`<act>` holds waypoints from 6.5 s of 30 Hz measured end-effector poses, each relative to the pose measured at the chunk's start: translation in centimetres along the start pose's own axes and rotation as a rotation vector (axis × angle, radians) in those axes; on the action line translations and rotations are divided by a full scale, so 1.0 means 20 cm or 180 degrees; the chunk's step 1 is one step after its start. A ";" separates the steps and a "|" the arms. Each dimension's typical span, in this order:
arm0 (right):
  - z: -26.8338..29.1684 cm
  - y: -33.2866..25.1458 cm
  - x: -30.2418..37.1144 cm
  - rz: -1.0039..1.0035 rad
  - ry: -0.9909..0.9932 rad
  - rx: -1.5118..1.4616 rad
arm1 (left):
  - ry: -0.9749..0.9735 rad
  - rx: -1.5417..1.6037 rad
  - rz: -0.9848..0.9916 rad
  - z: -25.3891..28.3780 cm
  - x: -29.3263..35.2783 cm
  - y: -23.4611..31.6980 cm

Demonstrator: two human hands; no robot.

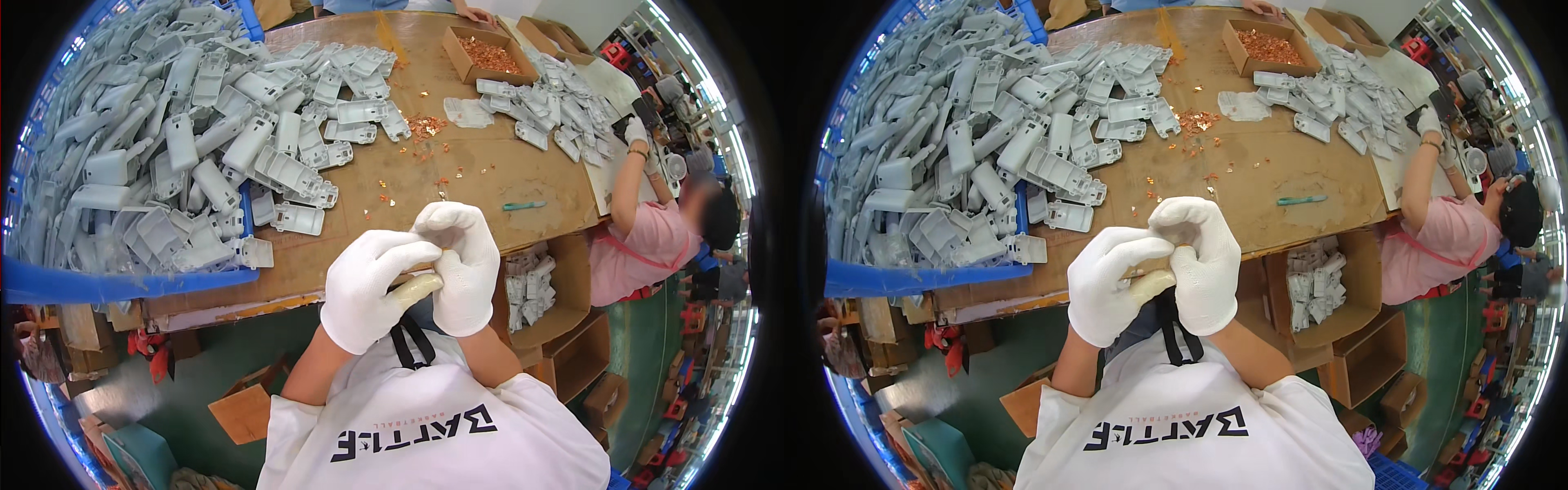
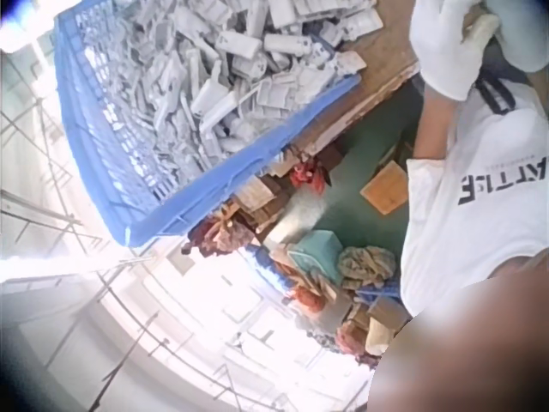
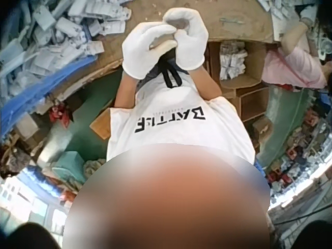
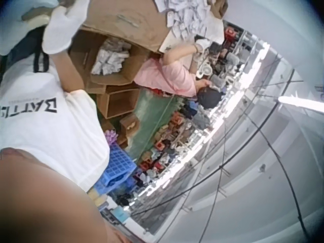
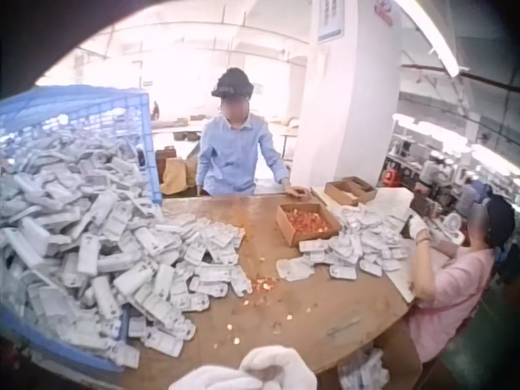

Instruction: The person picks up a plastic housing and a metal contact, inserts the contact into the housing, and presses it into place. They then repeat the process with a second metal contact before placing the assembled unit into a cardboard box.

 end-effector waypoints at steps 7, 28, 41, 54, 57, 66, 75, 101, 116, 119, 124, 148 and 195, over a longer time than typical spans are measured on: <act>-0.07 -0.04 0.03 -0.0407 0.0151 0.0094 | -0.0136 0.1038 0.1111 0.01 0.05 -0.08; -0.04 0.06 0.04 -0.1198 0.0171 0.0313 | 0.0313 -0.1407 -0.0191 0.12 0.06 0.02; -0.04 0.08 0.06 -0.1251 0.0174 0.0538 | 0.0177 -0.0499 0.0064 0.08 0.09 -0.06; -0.03 0.12 0.08 -0.0884 0.0041 0.1080 | 0.0245 -0.0261 0.0296 0.06 0.10 -0.09; -0.05 0.10 0.07 -0.1093 0.0091 0.0883 | 0.0186 -0.0096 0.0486 0.05 0.11 -0.12; -0.05 0.12 0.10 -0.1833 0.0163 -0.0065 | 0.0011 0.0667 0.1160 0.07 0.13 -0.19; -0.06 0.13 0.10 -0.2039 0.0008 -0.0434 | -0.0246 0.2064 0.1915 0.04 0.18 -0.25; -0.03 0.14 0.12 -0.1709 -0.0368 -0.0285 | 0.0449 -0.0032 0.0689 0.10 0.16 -0.11; -0.04 0.10 0.12 -0.1329 -0.0187 0.0520 | 0.0323 -0.0891 0.0270 0.12 0.15 -0.03; -0.05 0.08 0.12 -0.1140 -0.0219 0.0696 | 0.0255 -0.1054 0.0181 0.12 0.15 -0.02; -0.06 0.07 0.12 -0.1018 -0.0182 0.0817 | 0.0349 -0.0693 0.0357 0.14 0.15 -0.03; -0.04 0.05 0.12 -0.0404 -0.0416 0.1924 | 0.0433 -0.1218 0.0271 0.10 0.20 -0.03; 0.05 0.10 0.06 -0.0845 -0.1132 0.1578 | -0.1272 0.1309 0.1403 0.04 0.09 -0.33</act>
Point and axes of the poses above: each hand's wrist, its own x-axis away from the middle knuckle, its own z-axis out of the back of the hand, y = z × x, the point moved 4 cm from there along -x, towards the middle knuckle, and after that the axes turned 8 degrees about z, right-handed, at the moved point
